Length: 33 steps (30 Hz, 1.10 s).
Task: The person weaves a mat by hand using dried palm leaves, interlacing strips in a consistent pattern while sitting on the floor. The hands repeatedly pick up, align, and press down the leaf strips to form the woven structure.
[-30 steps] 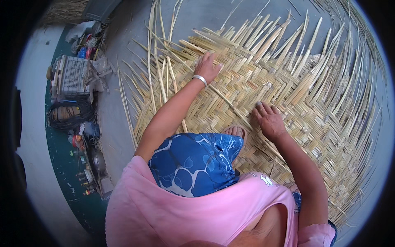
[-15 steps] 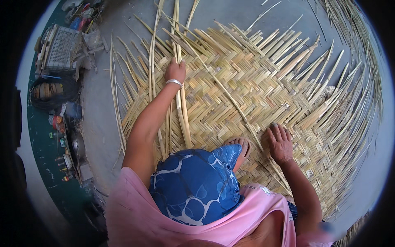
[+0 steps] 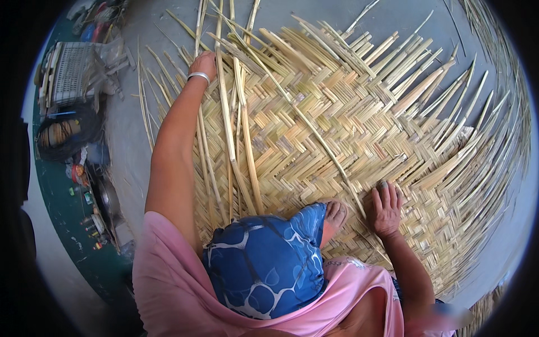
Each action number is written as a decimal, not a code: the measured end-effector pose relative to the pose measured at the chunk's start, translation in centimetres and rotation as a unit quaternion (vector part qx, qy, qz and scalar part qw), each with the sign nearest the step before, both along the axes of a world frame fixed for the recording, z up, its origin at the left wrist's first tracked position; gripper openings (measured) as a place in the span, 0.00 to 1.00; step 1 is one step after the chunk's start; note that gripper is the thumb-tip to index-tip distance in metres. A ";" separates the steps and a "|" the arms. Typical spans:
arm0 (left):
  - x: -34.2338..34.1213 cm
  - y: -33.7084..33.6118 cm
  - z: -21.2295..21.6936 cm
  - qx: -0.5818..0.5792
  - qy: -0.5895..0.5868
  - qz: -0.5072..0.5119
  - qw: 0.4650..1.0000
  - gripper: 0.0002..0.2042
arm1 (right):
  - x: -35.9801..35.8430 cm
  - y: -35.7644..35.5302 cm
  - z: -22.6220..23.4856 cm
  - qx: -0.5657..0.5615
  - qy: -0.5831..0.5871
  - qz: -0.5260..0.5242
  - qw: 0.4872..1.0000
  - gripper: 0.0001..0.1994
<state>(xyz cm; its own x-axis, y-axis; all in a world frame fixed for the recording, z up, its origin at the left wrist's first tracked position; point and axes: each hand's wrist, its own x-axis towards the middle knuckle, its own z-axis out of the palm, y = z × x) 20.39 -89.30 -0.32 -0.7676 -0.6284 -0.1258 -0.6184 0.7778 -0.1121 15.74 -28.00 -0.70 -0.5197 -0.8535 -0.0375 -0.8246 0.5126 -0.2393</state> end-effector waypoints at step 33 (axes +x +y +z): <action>-6.0 -6.5 7.7 -0.108 -0.360 -0.030 0.926 0.09 | -0.4 1.7 -2.4 -0.018 -0.026 0.002 1.000 0.23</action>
